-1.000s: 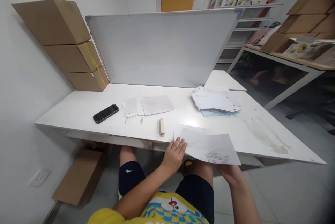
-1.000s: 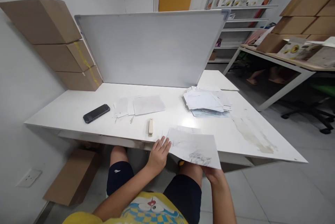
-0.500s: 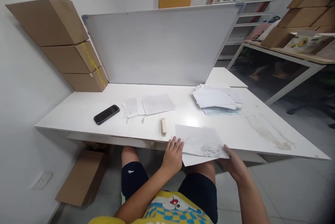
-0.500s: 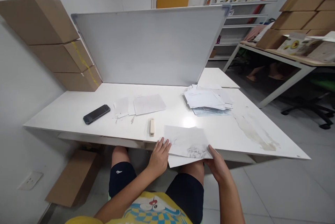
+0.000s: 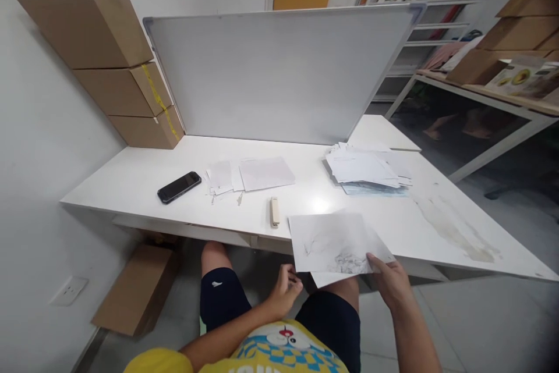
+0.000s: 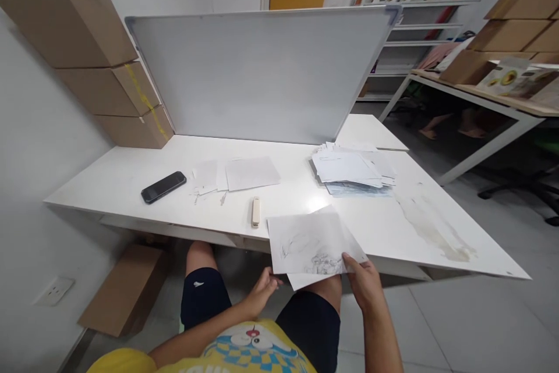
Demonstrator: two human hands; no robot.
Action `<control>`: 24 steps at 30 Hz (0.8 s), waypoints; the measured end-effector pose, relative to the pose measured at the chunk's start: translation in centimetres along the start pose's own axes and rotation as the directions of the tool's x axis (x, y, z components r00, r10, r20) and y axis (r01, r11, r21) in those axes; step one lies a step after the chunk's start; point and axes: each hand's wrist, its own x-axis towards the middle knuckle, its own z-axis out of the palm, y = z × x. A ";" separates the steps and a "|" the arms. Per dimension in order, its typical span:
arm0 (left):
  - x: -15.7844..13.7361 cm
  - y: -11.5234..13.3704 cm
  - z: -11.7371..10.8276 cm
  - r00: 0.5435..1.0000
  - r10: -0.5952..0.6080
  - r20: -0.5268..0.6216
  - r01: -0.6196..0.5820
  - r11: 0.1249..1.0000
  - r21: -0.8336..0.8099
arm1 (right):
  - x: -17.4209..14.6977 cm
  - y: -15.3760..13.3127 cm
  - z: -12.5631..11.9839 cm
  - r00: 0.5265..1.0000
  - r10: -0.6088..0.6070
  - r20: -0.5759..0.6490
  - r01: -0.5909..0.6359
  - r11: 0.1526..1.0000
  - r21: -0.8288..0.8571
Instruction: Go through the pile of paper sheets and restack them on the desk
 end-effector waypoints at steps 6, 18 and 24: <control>2.8 3.2 0.1 0.986 -0.153 0.070 0.168 0.920 -0.355 | -0.8 0.2 0.8 0.994 -0.008 0.107 0.006 1.000 0.016; 10.5 7.6 -3.9 0.923 0.265 -0.280 -0.186 0.942 0.281 | 0.6 -3.8 2.9 0.900 -0.435 0.021 0.435 0.896 -0.091; 11.3 5.5 -2.7 0.904 0.315 -0.290 -0.197 0.907 0.373 | 1.1 -4.2 4.9 0.884 -0.464 0.059 0.467 0.876 -0.121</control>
